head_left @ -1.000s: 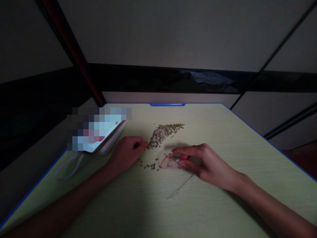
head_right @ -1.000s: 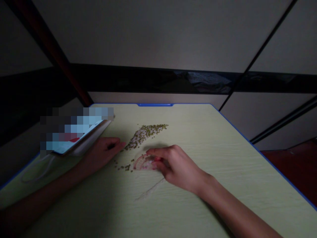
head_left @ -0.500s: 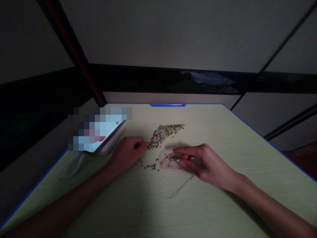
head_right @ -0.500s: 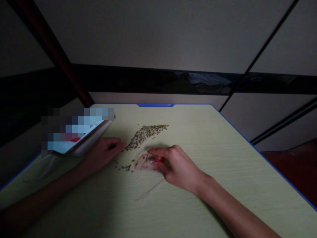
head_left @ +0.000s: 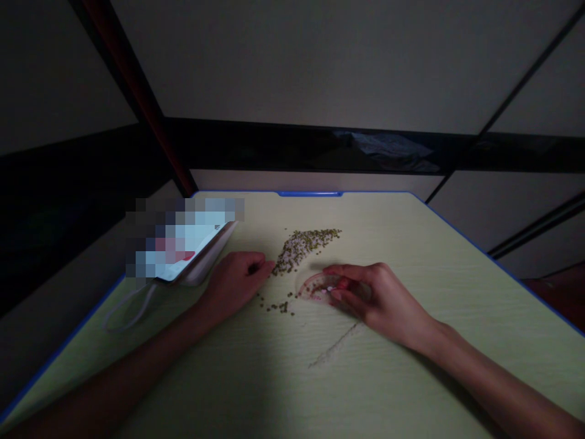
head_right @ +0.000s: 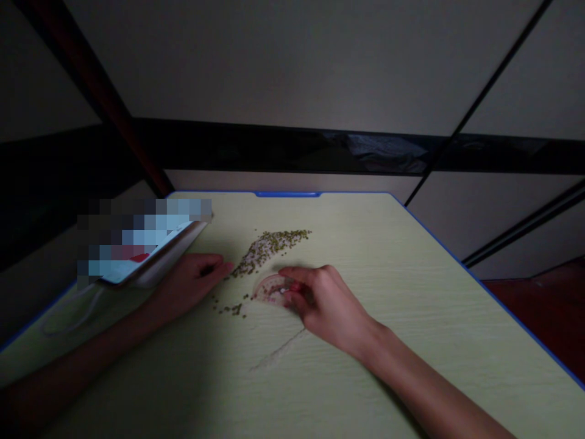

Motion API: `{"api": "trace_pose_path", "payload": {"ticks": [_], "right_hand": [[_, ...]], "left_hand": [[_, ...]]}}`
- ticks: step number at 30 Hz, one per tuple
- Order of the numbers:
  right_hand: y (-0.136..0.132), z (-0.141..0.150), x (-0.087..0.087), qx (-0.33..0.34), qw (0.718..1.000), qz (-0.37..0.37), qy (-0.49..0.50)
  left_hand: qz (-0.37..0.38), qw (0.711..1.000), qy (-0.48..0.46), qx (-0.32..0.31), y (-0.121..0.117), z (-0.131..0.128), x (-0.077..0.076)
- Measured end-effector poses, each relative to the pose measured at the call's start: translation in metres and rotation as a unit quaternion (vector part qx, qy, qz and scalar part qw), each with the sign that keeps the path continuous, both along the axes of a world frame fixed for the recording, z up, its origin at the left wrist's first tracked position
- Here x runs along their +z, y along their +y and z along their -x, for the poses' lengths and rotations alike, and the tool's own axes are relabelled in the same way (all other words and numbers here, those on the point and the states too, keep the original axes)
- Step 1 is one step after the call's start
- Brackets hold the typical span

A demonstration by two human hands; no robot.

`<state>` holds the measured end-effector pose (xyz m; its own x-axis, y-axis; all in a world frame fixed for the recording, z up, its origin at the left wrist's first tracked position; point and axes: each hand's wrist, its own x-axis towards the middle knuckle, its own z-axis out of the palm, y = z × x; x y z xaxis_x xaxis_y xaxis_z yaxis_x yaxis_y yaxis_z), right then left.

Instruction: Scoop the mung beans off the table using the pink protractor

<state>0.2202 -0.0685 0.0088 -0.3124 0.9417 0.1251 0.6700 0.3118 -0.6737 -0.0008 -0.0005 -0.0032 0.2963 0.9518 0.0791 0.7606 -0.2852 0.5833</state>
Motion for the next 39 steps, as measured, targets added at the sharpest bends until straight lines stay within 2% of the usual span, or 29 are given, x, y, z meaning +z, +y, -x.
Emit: {"api": "trace_pose_path", "payload": {"ticks": [10, 28, 39], "right_hand": [[-0.0002, 0.0013, -0.0014, 0.004, 1.0, 0.008, 0.03], [0.0014, 0.0023, -0.0026, -0.016, 1.0, -0.006, 0.008], [0.0031, 0.0039, 0.0022, 0.031, 0.999, -0.033, -0.001]], "left_hand": [[0.001, 1.0, 0.007, 0.007, 0.0006, -0.0014, 0.0013], [0.004, 1.0, -0.006, 0.005, 0.0003, -0.0003, -0.0011], [0.001, 1.0, 0.004, 0.003, 0.0004, -0.0006, -0.0002]]}}
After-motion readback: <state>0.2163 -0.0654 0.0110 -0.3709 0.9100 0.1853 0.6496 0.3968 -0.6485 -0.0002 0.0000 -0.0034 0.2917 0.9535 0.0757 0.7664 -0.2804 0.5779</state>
